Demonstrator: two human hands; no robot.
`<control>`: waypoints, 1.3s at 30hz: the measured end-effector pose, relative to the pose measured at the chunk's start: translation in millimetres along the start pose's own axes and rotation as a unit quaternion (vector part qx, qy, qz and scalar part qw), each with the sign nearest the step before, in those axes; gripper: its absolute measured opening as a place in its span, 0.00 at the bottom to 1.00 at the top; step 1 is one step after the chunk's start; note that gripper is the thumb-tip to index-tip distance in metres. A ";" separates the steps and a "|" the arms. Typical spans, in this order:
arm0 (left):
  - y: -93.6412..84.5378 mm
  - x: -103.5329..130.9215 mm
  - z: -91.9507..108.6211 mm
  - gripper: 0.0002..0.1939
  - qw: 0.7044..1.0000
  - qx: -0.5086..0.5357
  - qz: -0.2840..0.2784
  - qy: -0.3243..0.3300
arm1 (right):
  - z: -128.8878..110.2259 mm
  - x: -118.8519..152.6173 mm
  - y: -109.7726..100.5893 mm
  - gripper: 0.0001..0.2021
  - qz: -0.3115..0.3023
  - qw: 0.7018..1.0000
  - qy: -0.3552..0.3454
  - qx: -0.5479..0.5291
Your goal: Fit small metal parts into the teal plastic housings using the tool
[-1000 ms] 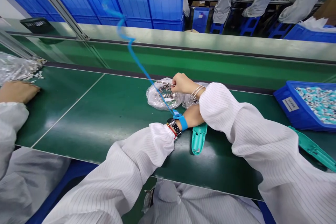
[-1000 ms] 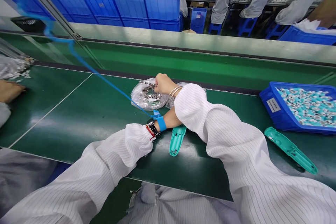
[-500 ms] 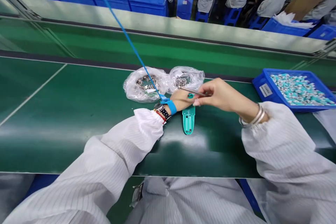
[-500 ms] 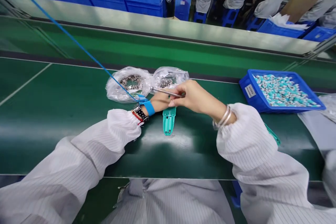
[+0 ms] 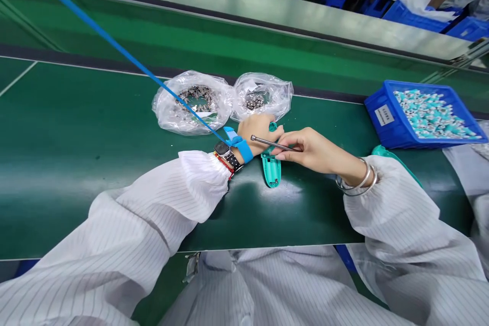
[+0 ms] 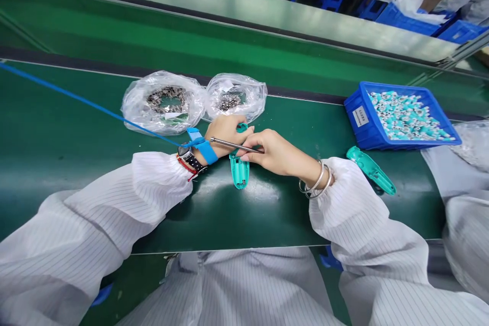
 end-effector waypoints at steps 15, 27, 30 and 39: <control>-3.5 2.4 2.4 0.21 1.000 -0.018 -0.012 -0.007 | -0.9 -7.9 0.7 0.10 0.006 0.999 -0.019 0.042; -0.2 2.5 1.3 0.18 1.000 -0.003 0.012 0.018 | -10.5 19.7 57.7 0.08 -0.010 0.960 -0.035 0.277; 0.0 2.3 1.5 0.19 1.000 -0.003 0.013 0.017 | -9.5 18.5 65.8 0.07 -0.014 0.946 -0.013 0.323; 0.0 1.7 1.5 0.18 1.000 -0.002 0.011 0.016 | -13.1 18.7 69.7 0.05 0.013 0.955 -0.029 0.295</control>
Point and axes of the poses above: each hand's wrist, its own x-axis away from the middle knuckle, its own y-axis out of the palm, z = x × y, the point moved 1 cm from there along -x, towards the middle knuckle, and after that the axes turned 3 degrees about -y, right-handed, at the moved point
